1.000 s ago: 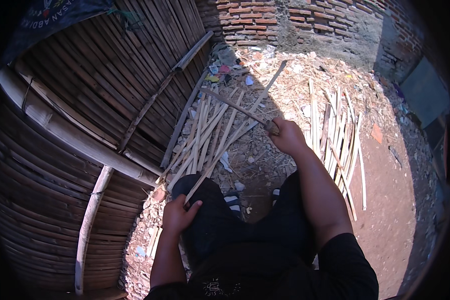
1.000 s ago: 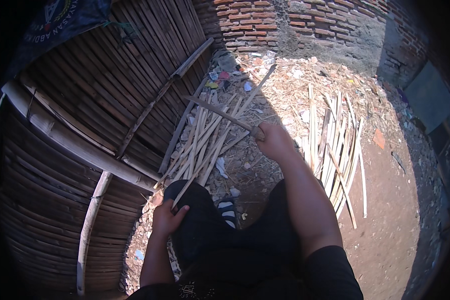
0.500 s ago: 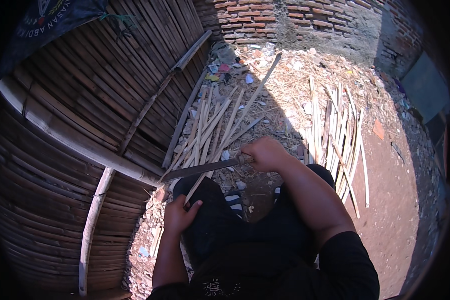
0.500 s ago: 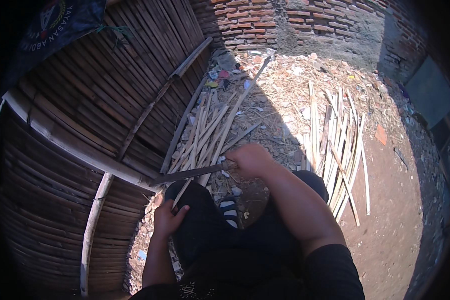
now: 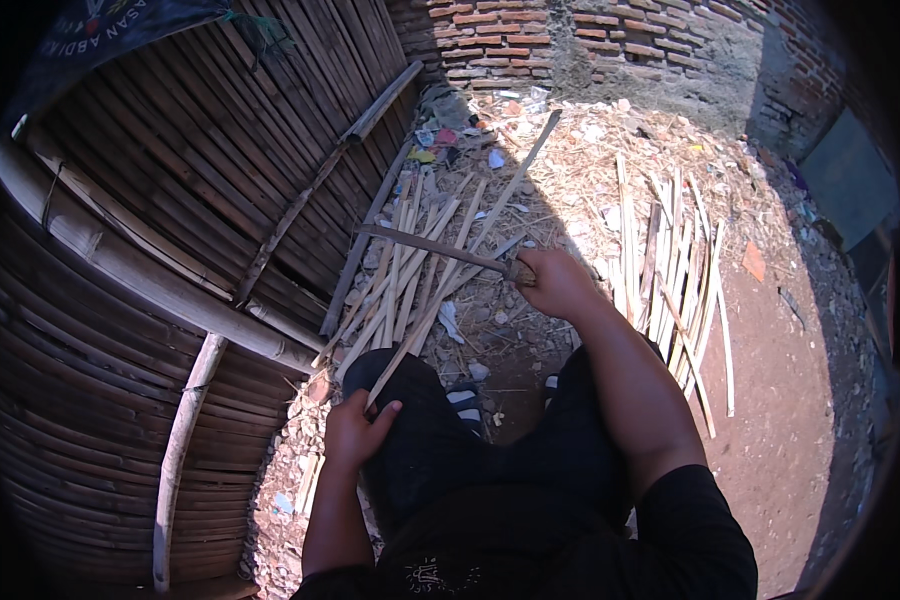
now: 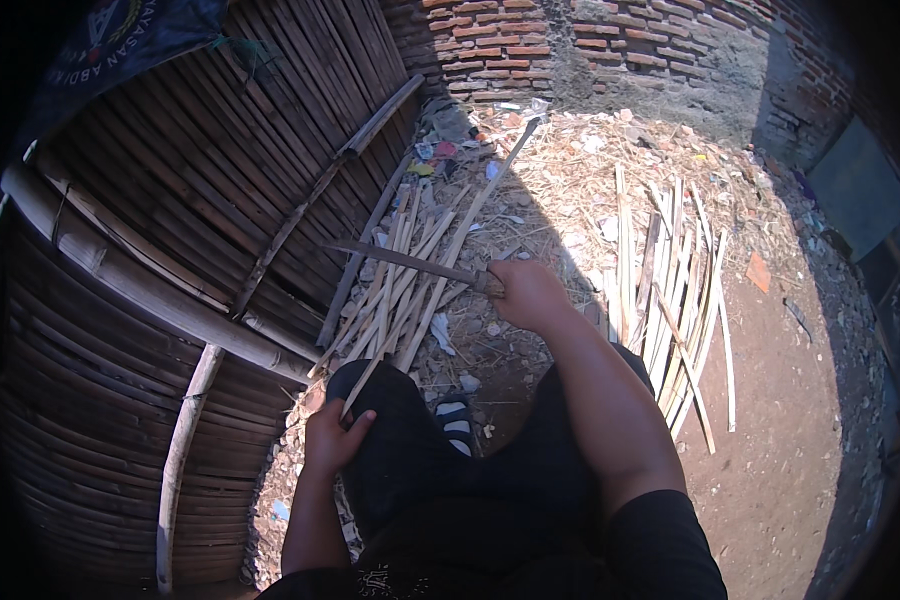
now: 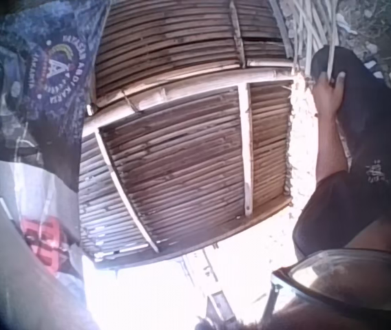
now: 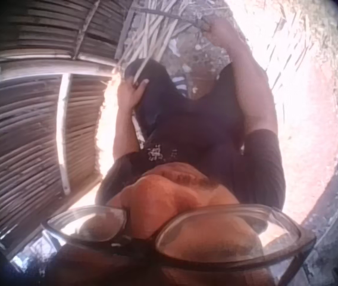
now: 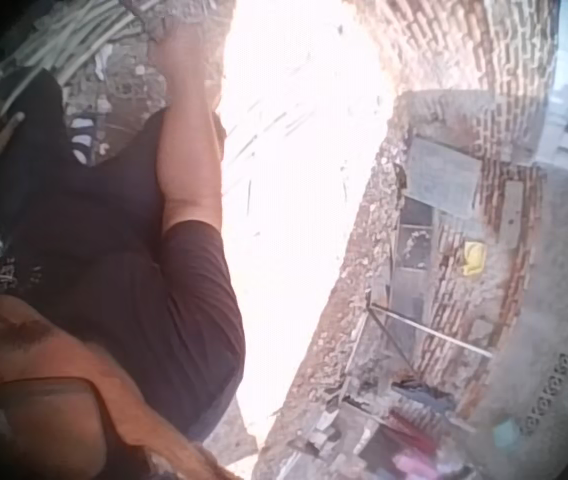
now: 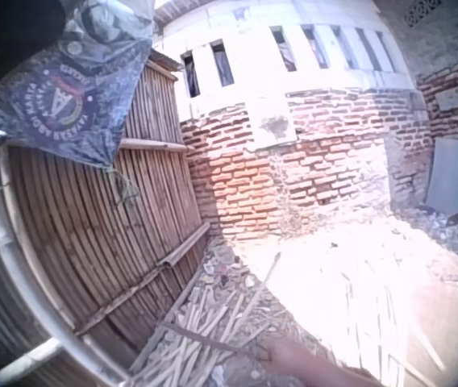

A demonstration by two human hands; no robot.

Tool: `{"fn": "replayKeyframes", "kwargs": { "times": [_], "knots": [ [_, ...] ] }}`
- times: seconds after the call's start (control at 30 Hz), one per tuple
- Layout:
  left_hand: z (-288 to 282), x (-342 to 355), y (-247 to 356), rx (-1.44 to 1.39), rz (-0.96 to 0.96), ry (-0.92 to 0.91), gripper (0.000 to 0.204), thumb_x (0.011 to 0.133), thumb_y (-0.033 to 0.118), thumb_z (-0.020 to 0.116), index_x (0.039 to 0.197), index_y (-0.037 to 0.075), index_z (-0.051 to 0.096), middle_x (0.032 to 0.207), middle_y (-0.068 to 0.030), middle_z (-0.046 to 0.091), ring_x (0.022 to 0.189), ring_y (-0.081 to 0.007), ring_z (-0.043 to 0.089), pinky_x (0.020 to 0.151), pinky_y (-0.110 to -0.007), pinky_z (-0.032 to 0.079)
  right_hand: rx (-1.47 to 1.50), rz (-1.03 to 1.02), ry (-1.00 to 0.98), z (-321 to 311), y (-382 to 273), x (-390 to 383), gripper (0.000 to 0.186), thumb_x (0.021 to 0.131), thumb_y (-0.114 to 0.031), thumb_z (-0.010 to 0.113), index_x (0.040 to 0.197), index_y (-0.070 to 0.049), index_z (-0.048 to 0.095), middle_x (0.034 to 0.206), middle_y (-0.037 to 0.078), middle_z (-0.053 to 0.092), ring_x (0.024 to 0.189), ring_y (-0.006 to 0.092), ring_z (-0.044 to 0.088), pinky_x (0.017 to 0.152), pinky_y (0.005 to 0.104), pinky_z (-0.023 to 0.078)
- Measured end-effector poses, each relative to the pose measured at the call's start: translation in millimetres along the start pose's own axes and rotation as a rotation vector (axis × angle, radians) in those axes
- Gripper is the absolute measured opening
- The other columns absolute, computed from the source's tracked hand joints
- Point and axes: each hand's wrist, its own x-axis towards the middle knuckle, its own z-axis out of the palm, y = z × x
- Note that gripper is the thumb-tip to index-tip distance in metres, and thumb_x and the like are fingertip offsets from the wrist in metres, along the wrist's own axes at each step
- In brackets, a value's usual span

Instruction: The person uses a blade to shave thin strips from a long piece of wood while sitting on the ground, then sets the strip aside and repeats the action on the next piece of wood.

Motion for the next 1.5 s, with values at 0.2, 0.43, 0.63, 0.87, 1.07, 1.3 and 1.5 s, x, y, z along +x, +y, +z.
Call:
{"fn": "replayKeyframes", "kwargs": {
  "times": [0.2,0.43,0.63,0.87,1.07,1.3,1.5],
  "knots": [
    [0.2,-1.1,-0.7,0.009,-0.028,-0.006,0.051,0.084,0.044,0.086,0.075,0.005,0.055,0.062,-0.0115,0.057,0.058,-0.0278,0.059,0.057,-0.040,0.046,-0.164,-0.263,-0.318,16.1,-44.7,-8.1,0.025,0.078,-0.019,0.073,0.101,-0.013,0.067,0.087,0.013,0.072,0.090,0.0379,0.072,0.078,0.0507,0.057],
    [-2.5,-0.7,-0.1,0.018,-0.041,-0.004,0.053,0.085,0.050,0.083,0.077,0.004,0.057,0.064,-0.0143,0.060,0.061,-0.0339,0.064,0.058,-0.043,0.049,-0.134,-0.146,-0.216,13.7,-28.0,-1.1,0.026,0.080,-0.022,0.073,0.105,-0.013,0.067,0.091,0.014,0.073,0.094,0.0396,0.071,0.081,0.0530,0.056],
    [-2.0,0.3,2.5,0.010,-0.030,-0.019,0.050,0.084,0.043,0.086,0.076,0.004,0.055,0.063,-0.0118,0.057,0.059,-0.0275,0.059,0.058,-0.040,0.046,0.036,0.284,0.098,-6.9,15.8,6.3,0.028,0.085,-0.026,0.076,0.107,-0.010,0.067,0.094,0.019,0.073,0.097,0.0432,0.070,0.084,0.0552,0.055],
    [-1.4,0.6,1.1,0.012,-0.003,-0.011,0.056,0.086,0.053,0.082,0.075,0.005,0.056,0.063,-0.0157,0.061,0.062,-0.0372,0.065,0.058,-0.046,0.049,0.000,0.052,-0.033,0.7,-2.7,-0.4,0.028,0.084,-0.024,0.077,0.105,-0.009,0.068,0.090,0.019,0.072,0.090,0.0424,0.070,0.080,0.0529,0.055],
    [-2.1,-0.6,-3.3,0.037,-0.013,-0.011,0.055,0.086,0.052,0.082,0.076,0.004,0.057,0.064,-0.0154,0.062,0.063,-0.0362,0.066,0.059,-0.045,0.051,-0.184,-0.269,-0.291,17.1,-49.3,-5.6,0.031,0.075,-0.019,0.077,0.104,-0.012,0.068,0.088,0.015,0.072,0.088,0.0395,0.071,0.078,0.0530,0.056],
    [-3.5,0.0,0.5,-0.003,-0.024,-0.014,0.053,0.085,0.049,0.083,0.076,0.004,0.056,0.064,-0.0146,0.060,0.061,-0.0337,0.064,0.059,-0.043,0.049,-0.069,0.028,-0.163,1.9,-11.4,1.8,0.026,0.082,-0.022,0.074,0.105,-0.011,0.067,0.094,0.018,0.072,0.097,0.0407,0.071,0.084,0.0548,0.055],
    [-2.1,-0.2,0.9,-0.004,-0.012,-0.012,0.050,0.084,0.043,0.086,0.075,0.004,0.055,0.063,-0.0120,0.057,0.059,-0.0282,0.059,0.058,-0.040,0.046,0.128,0.361,0.135,-13.5,16.6,5.2,0.031,0.086,-0.025,0.077,0.110,-0.008,0.068,0.095,0.022,0.073,0.096,0.0445,0.069,0.085,0.0540,0.054]
  ]
}}
